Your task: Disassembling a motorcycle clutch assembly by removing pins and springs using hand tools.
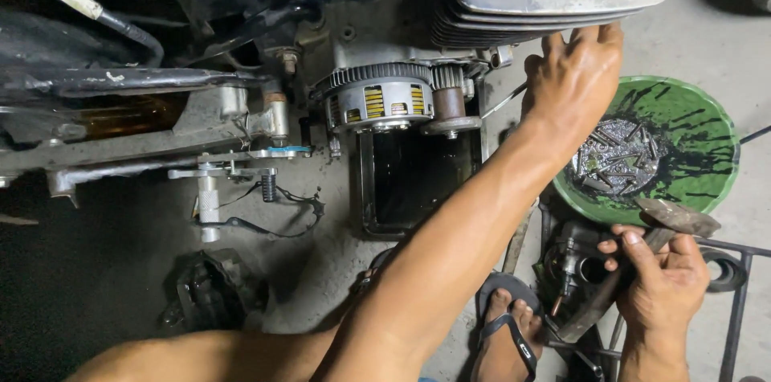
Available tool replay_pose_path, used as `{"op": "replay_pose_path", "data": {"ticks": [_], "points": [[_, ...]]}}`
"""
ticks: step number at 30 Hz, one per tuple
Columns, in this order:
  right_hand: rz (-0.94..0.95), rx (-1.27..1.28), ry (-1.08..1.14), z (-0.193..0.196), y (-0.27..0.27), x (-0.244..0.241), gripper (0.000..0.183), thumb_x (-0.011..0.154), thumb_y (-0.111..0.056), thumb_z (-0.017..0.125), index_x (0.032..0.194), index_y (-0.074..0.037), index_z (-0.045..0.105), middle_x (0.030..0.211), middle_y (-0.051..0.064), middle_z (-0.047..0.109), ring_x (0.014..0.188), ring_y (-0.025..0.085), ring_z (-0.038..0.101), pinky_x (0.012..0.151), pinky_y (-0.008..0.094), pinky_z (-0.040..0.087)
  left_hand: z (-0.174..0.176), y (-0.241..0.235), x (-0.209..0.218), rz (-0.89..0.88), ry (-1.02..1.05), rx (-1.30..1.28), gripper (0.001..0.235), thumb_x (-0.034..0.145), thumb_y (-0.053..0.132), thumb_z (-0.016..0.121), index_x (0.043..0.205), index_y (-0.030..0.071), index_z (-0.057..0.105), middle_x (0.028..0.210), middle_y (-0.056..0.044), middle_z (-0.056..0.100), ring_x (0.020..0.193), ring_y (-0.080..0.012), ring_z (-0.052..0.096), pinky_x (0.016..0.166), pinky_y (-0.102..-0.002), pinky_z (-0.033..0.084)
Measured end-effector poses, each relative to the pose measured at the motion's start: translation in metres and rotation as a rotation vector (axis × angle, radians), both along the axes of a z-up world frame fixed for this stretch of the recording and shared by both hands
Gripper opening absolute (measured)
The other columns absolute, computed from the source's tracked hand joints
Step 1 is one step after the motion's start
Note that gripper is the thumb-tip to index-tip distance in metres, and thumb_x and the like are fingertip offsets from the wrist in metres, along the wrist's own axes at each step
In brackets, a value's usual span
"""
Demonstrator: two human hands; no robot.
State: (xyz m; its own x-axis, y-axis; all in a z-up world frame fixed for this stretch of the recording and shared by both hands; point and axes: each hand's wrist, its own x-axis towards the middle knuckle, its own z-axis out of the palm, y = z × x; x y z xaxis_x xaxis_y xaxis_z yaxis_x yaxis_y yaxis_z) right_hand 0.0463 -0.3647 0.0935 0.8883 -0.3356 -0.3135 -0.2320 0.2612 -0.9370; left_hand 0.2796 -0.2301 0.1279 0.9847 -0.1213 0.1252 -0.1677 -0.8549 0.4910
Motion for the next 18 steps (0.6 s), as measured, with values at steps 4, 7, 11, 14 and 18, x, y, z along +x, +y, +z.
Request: {"op": "replay_pose_path", "data": {"ticks": [4,7,11,14,18], "points": [[-0.039,0.048,-0.010,0.015,-0.001,0.016,0.024,0.107,-0.003,0.063,0.100,-0.010,0.041,0.099,0.021,0.067,0.066,0.024,0.064,0.048,0.027,0.047,0.024,0.014,-0.003,0.016,0.066,-0.031,0.036,0.105,0.003,0.046,0.139,-0.006,0.053,0.133,-0.036,0.061,0.130,-0.0687,0.047,0.093,-0.065,0.058],[0.080,0.276,-0.054,0.043,-0.004,0.052,0.038,0.104,-0.034,0.051,0.137,-0.015,0.056,0.081,0.007,0.050,0.057,0.020,0.046,0.050,0.034,0.040,0.035,0.029,-0.006,0.023,-0.015,0.027,0.023,0.098,-0.009,0.064,0.120,-0.014,0.067,0.091,-0.024,0.076,0.065,-0.0272,0.074,0.061,-0.034,0.064],[0.358,0.077,0.146,0.081,-0.011,0.120,0.032,0.106,-0.031,0.054,0.131,-0.011,0.054,0.080,0.001,0.034,0.055,0.011,0.035,0.043,0.021,0.025,0.043,0.032,-0.012,0.048,0.016,-0.087,0.017,0.103,-0.008,0.053,0.110,-0.013,0.068,0.086,-0.026,0.074,0.056,-0.0263,0.074,0.039,-0.027,0.062],[0.422,0.131,0.020,0.094,-0.024,0.189,0.036,0.110,-0.037,0.053,0.136,-0.013,0.055,0.088,0.001,0.050,0.067,0.010,0.047,0.058,0.023,0.041,0.049,0.032,-0.012,0.031,0.009,-0.111,0.021,0.103,-0.009,0.051,0.119,-0.014,0.063,0.095,-0.030,0.070,0.056,-0.0258,0.072,0.043,-0.028,0.065],[0.398,-0.646,-0.016,0.102,-0.021,0.276,0.013,0.125,-0.015,0.047,0.123,-0.014,0.059,0.074,0.009,0.056,0.057,0.015,0.053,0.042,0.029,0.039,0.063,0.038,-0.023,0.022,0.040,-0.208,0.041,0.103,-0.013,0.046,0.144,-0.012,0.045,0.108,-0.035,0.066,0.055,-0.0233,0.073,0.044,-0.026,0.069]]}}
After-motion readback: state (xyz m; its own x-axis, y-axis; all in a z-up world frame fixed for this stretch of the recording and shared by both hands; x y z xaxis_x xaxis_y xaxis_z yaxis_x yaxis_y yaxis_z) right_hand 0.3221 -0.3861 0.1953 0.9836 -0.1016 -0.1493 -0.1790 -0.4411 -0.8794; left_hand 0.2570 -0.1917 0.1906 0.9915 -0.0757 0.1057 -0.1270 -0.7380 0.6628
